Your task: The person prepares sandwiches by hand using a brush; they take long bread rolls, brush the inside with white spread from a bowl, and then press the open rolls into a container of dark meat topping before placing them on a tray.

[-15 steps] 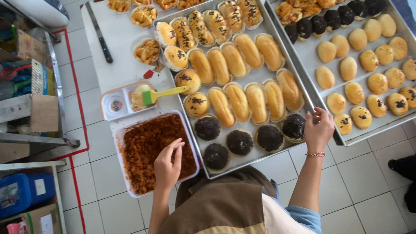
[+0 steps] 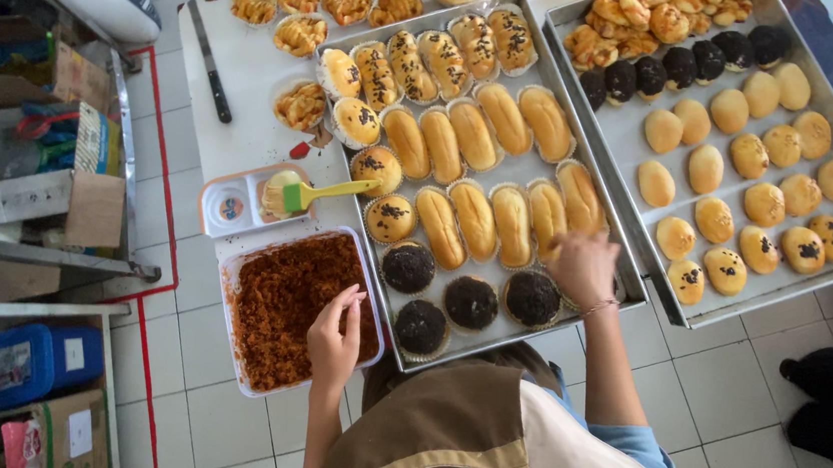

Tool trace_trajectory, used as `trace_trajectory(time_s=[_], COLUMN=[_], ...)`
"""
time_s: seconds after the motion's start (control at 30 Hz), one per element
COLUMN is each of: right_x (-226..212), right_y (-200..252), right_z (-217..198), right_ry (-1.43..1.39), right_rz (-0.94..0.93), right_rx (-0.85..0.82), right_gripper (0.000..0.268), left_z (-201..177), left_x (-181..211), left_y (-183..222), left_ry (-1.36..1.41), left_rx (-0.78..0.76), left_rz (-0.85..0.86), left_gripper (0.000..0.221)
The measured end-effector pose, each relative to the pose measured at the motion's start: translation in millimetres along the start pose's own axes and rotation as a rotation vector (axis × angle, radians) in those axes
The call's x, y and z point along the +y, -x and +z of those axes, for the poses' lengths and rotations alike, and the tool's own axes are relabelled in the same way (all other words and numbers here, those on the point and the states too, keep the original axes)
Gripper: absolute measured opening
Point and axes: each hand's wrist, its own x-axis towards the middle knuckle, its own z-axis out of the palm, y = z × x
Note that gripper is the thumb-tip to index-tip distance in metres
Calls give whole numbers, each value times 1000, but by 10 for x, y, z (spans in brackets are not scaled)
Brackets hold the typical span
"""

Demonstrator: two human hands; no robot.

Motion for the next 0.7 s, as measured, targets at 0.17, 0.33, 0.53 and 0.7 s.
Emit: trace_trajectory(time_s=[0.17,0.33,0.53,0.7], right_x=[-409,-498,-286,-225], right_y=[4,-38,-26,7], right_z=[102,207,-12,82], right_ry=[-42,21,14,145], right_rz=[-20,-48,121,145], right_rx=[-225,-132,-195,-99], right_gripper=[19,28,33,36], left_z=[23,64,59,79], left_x=[26,1,-26,38], left_y=[12,87,110,85], left_ry=[-12,-2,-27,-36], left_rx=[16,10,-3,-5], left_rz=[-9,-9,-41,-42], left_gripper=[26,26,27,27])
